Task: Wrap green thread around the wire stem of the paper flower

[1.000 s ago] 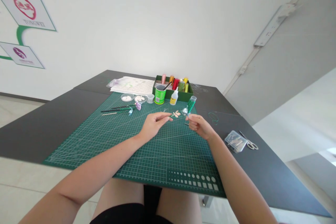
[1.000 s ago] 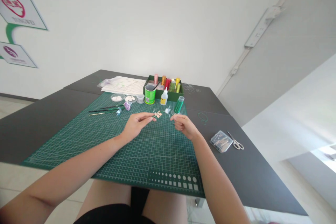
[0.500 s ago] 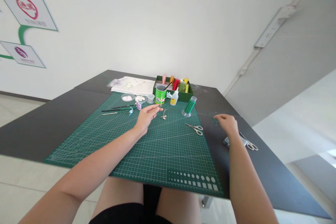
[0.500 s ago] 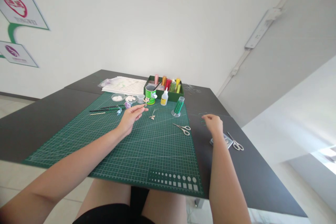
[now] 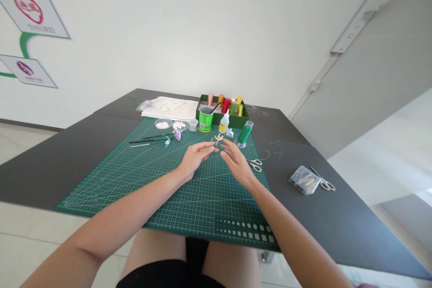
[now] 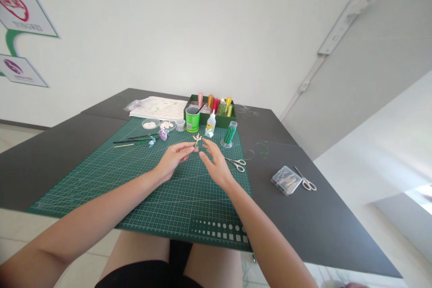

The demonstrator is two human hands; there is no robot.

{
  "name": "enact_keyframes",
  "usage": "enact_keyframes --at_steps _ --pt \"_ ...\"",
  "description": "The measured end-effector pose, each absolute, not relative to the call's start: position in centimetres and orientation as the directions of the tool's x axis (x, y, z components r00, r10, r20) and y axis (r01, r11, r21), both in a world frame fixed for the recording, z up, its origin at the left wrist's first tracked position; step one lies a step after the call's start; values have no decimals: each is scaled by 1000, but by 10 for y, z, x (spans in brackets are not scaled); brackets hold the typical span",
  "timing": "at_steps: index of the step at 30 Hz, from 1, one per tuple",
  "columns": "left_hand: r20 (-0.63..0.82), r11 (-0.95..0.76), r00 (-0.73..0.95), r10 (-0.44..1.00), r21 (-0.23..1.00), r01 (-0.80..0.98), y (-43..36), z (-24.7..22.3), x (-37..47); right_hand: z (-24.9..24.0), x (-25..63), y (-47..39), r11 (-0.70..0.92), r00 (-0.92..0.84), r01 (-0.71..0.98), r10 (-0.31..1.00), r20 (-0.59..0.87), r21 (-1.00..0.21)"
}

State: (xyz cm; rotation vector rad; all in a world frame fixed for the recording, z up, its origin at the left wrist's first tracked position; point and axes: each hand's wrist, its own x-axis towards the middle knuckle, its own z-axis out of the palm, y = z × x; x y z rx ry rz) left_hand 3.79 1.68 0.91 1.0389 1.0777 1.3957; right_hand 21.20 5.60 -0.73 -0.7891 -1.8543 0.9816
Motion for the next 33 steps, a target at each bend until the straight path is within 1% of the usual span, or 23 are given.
enact_keyframes --at_steps 2,3,5,7,10,12,15,18,20,22,24,26,30,33 --pt "40 -54 -70 997 977 -207 17 8 38 -13 205 52 388 -437 42 836 332 -921" --pt "41 -55 -70 997 978 -201 17 8 38 -15 204 50 356 -436 33 846 307 -934" --pt "41 -54 -75 996 981 -186 18 7 37 -14 203 47 339 -416 100 868 270 -936" --pt "48 -63 -86 995 982 -178 19 5 36 -11 203 43 366 -381 242 888 259 -899" --pt "66 -83 -113 991 985 -152 22 1 33 -6 205 36 438 -354 422 886 301 -793" --pt "75 -89 -118 990 989 -118 25 -1 31 -5 206 34 493 -379 465 861 338 -735" --pt "95 -99 -95 991 994 -41 28 -4 29 -4 207 31 573 -452 465 809 375 -675" --pt "101 -94 -61 993 990 108 28 -4 26 2 210 31 601 -470 438 787 400 -668" --pt "109 -98 -32 994 964 246 28 -3 25 9 213 32 574 -430 389 805 409 -720" --pt "120 -122 29 992 915 384 25 -2 25 18 218 33 507 -395 311 838 376 -804" --pt "119 -157 108 987 850 503 22 0 26 26 224 36 418 -396 223 864 310 -880" --pt "104 -193 179 978 774 603 17 2 28 32 230 39 340 -405 141 877 259 -930" --pt "115 -298 294 949 636 712 8 8 35 34 239 48 237 -363 -4 905 222 -972" --pt "123 -364 358 926 551 751 3 12 38 29 242 57 195 -306 -59 930 203 -979"
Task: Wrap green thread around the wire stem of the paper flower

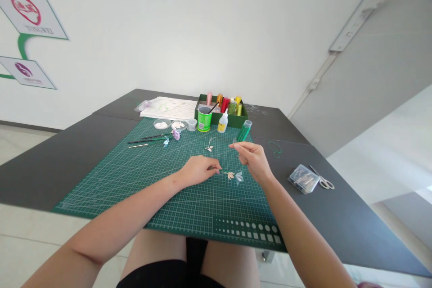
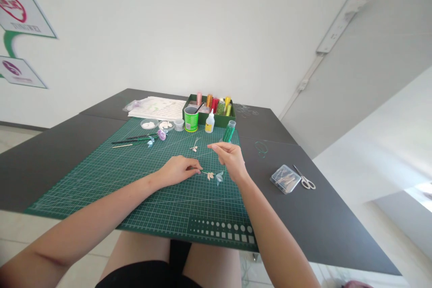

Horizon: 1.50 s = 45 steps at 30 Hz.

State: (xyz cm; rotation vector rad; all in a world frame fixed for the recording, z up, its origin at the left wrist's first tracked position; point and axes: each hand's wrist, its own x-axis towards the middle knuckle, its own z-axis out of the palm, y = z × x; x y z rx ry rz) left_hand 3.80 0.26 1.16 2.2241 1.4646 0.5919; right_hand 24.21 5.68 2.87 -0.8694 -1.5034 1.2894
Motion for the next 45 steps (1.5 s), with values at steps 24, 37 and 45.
enact_keyframes --at_steps 24,37,45 --pt "355 -673 588 727 537 508 -7 9 41 -3 270 103 25 -297 237 954 -48 -971" --pt "176 -174 2 984 973 -151 20 15 28 2 353 135 70 279 682 895 347 -728" --pt "0 -21 -96 995 976 -216 27 7 26 -8 273 108 504 -163 536 849 503 -677"
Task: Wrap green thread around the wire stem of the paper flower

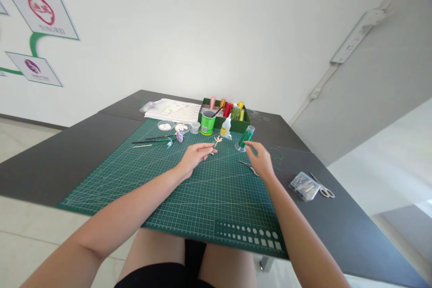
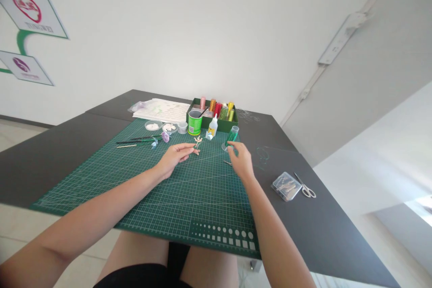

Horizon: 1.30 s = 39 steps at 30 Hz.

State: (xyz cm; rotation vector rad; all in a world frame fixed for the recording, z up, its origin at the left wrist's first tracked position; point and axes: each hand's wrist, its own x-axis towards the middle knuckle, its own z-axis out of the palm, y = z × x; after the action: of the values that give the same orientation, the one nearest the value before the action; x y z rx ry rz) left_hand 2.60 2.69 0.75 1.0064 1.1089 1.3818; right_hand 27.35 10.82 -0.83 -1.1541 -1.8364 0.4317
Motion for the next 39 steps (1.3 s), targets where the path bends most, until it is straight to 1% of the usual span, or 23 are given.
enact_keyframes --at_steps 2,3,5,7,8,9,11,14,18,20,23,26,30,33,35,39 --pt "-16 3 -60 998 977 -212 25 5 28 -12 245 90 491 -300 330 864 404 -806" --pt "-24 14 -43 999 978 -210 24 5 30 -13 233 80 444 -382 229 860 340 -866" --pt "-38 32 -25 999 979 -203 22 4 31 -14 216 64 288 -514 76 832 210 -955" --pt "-42 37 -26 999 982 -188 21 3 32 -14 207 54 136 -582 32 808 92 -990" --pt "-38 32 -31 999 983 -179 21 3 32 -13 205 51 99 -585 45 809 54 -994" --pt "-30 24 -35 999 985 -169 21 3 32 -13 205 50 100 -569 73 821 41 -992" --pt "-7 1 -44 999 990 -144 23 2 31 -11 208 51 183 -504 155 860 82 -971" --pt "41 -42 -80 996 999 -13 25 -3 29 -8 213 53 322 -427 275 885 185 -906" --pt "79 -61 -103 991 984 168 29 -13 28 1 219 52 474 -488 362 830 270 -803" --pt "90 -65 -99 991 972 227 30 -17 27 6 222 50 507 -543 377 799 258 -775" --pt "117 -90 -62 991 940 329 28 -19 28 14 228 49 463 -569 352 796 206 -813" --pt "146 -140 19 989 888 438 24 -16 29 21 235 51 386 -547 277 816 186 -880" --pt "161 -207 130 978 798 566 15 -7 33 29 243 54 336 -481 191 851 210 -922" --pt "164 -288 243 956 688 666 11 -2 36 31 247 57 308 -399 119 885 239 -944" --pt "170 -338 299 939 621 707 8 1 38 30 248 59 288 -351 83 904 243 -954" --pt "194 -417 375 907 553 721 5 4 40 27 249 64 271 -285 88 929 237 -959"
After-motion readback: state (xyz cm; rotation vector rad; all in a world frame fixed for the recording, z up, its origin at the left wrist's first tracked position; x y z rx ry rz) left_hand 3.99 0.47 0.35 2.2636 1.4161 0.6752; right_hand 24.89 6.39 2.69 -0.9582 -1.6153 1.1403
